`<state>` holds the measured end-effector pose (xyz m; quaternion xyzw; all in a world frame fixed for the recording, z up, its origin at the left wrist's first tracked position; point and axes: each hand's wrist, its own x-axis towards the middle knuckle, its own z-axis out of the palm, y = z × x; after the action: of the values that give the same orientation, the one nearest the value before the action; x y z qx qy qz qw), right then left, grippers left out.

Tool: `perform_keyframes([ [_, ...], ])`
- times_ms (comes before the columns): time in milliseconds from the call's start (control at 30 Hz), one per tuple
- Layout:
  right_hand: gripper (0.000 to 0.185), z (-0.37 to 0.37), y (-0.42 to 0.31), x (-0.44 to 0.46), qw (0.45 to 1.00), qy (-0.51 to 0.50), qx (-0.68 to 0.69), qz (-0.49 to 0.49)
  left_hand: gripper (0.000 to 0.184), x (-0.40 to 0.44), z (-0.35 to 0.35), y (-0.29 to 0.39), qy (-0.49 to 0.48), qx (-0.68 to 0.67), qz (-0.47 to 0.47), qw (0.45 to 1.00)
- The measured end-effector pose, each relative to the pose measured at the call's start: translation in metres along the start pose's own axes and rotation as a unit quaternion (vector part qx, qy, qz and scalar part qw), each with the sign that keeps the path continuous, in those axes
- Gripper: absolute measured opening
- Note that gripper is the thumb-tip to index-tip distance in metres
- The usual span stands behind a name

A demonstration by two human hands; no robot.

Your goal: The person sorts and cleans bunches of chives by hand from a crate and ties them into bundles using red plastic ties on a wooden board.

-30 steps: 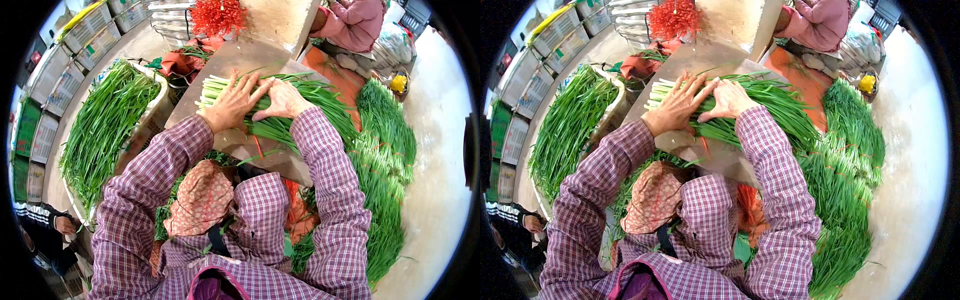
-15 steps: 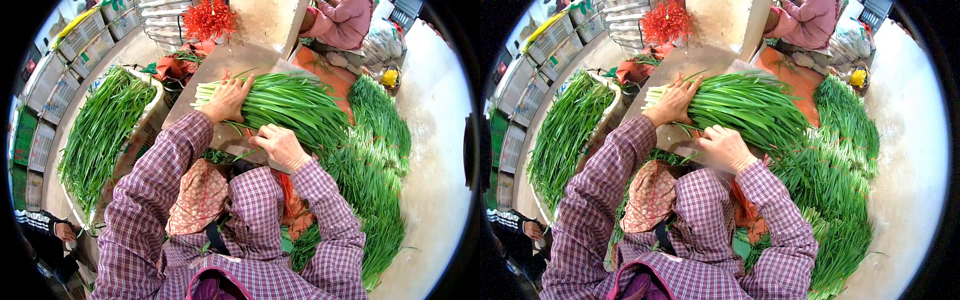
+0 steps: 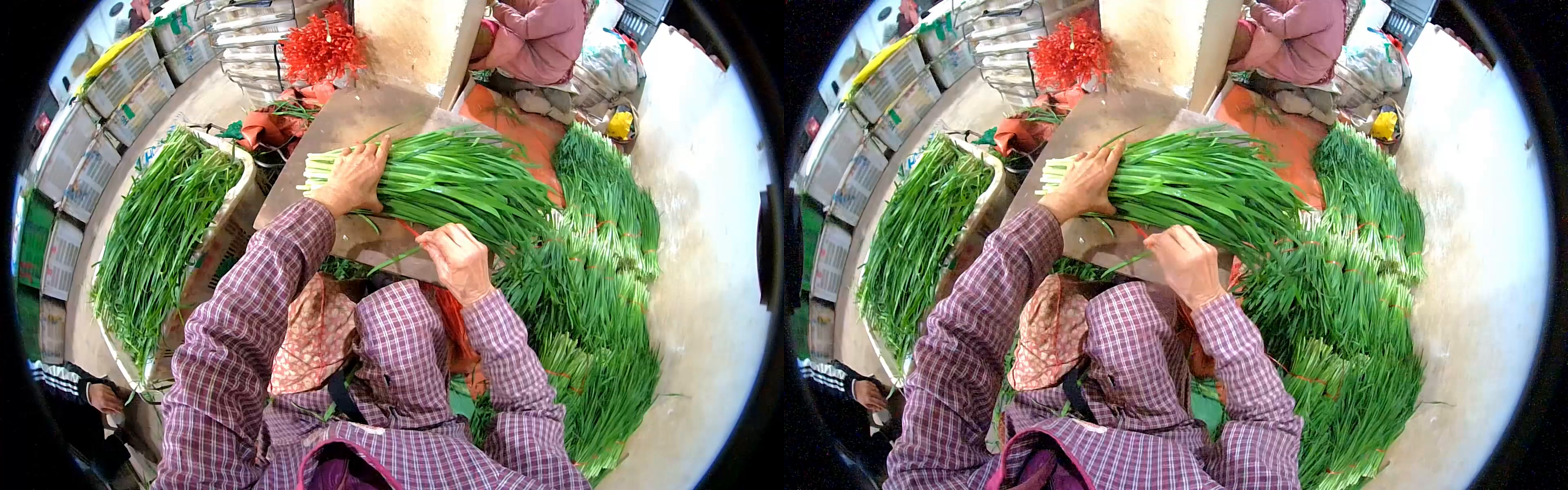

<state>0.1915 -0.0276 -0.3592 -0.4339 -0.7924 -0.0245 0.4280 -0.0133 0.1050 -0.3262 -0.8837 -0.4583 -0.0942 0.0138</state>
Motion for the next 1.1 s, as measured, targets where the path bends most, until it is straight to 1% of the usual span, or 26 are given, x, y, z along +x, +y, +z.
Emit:
perform_keyframes([
  [67,0.009,-0.008,-0.014,0.011,1.000,0.013,-0.009,0.014,0.121,-0.002,0.003,0.000,0.001,0.003,0.002,1.000],
  [133,0.010,-0.006,-0.024,0.034,0.997,0.023,-0.072,0.015,0.121,-0.004,0.003,0.002,0.000,0.007,-0.004,1.000],
  [200,0.008,0.001,-0.030,0.050,0.998,0.024,-0.054,0.002,0.120,-0.004,0.005,0.003,0.003,0.010,-0.012,1.000],
  [233,0.007,0.005,-0.032,0.056,0.999,0.024,-0.037,-0.009,0.119,-0.005,0.008,0.004,0.028,0.005,-0.008,1.000],
  [267,0.007,0.008,-0.033,0.060,0.998,0.017,-0.053,-0.013,0.118,-0.005,0.010,0.003,0.053,-0.001,-0.004,0.999],
  [300,0.007,0.009,-0.028,0.067,0.998,0.016,-0.051,-0.014,0.118,-0.004,0.009,0.000,0.053,0.000,-0.006,0.999],
  [367,0.008,0.011,-0.009,0.085,0.996,0.035,-0.080,-0.011,0.117,-0.003,0.008,-0.001,0.020,0.000,0.013,1.000],
  [400,0.008,0.014,0.003,0.090,0.998,0.016,-0.067,0.004,0.121,-0.004,0.002,0.000,-0.003,-0.010,0.012,1.000],
  [433,0.011,0.017,0.010,0.095,0.998,-0.008,-0.057,0.020,0.121,-0.002,0.002,-0.001,-0.003,-0.011,0.012,1.000],
  [500,0.015,0.022,0.020,0.102,0.997,-0.042,-0.030,0.059,0.126,0.001,-0.003,-0.007,-0.065,-0.010,0.028,0.997],
  [533,0.015,0.025,0.023,0.105,0.997,-0.043,-0.031,0.058,0.132,0.002,-0.007,-0.012,-0.090,-0.041,0.038,0.994],
  [567,0.016,0.029,0.026,0.108,0.996,-0.052,-0.037,0.060,0.132,0.003,-0.009,-0.013,-0.090,-0.041,0.037,0.994],
  [633,0.018,0.035,0.028,0.112,0.995,-0.062,-0.041,0.062,0.139,0.002,-0.013,-0.013,-0.133,-0.060,0.047,0.988],
  [667,0.018,0.037,0.029,0.115,0.996,-0.059,-0.045,0.055,0.144,-0.001,-0.008,-0.012,-0.094,-0.033,0.048,0.994],
  [700,0.018,0.037,0.026,0.118,0.996,-0.056,-0.048,0.047,0.144,-0.003,-0.005,-0.007,-0.095,-0.034,0.048,0.994],
  [767,0.017,0.033,0.021,0.121,0.997,-0.057,-0.045,0.038,0.144,-0.003,-0.002,0.001,-0.036,0.029,0.037,0.998],
  [800,0.015,0.030,0.017,0.121,0.996,-0.062,-0.044,0.038,0.141,-0.005,0.001,0.004,0.003,0.040,0.027,0.999],
  [867,0.014,0.018,0.013,0.118,0.996,-0.068,-0.046,0.042,0.139,-0.006,0.003,0.004,0.012,0.028,0.018,0.999],
  [933,0.010,0.005,0.013,0.111,0.991,0.044,0.094,0.086,0.137,-0.007,0.006,0.003,0.020,0.018,0.006,1.000],
  [967,0.010,0.003,0.013,0.104,0.991,0.044,0.095,0.084,0.132,-0.007,0.008,0.001,0.036,0.011,0.013,0.999],
  [1000,0.008,0.003,0.015,0.091,0.994,0.044,0.061,0.081,0.127,-0.007,0.010,0.001,0.050,0.003,0.021,0.998],
  [1067,0.006,0.009,0.016,0.068,0.997,0.050,0.013,0.057,0.127,-0.006,0.007,0.003,0.045,0.003,0.014,0.999],
  [1100,0.004,0.012,0.011,0.061,0.996,0.036,0.006,0.080,0.127,-0.006,0.008,0.003,0.038,0.003,0.005,0.999],
])
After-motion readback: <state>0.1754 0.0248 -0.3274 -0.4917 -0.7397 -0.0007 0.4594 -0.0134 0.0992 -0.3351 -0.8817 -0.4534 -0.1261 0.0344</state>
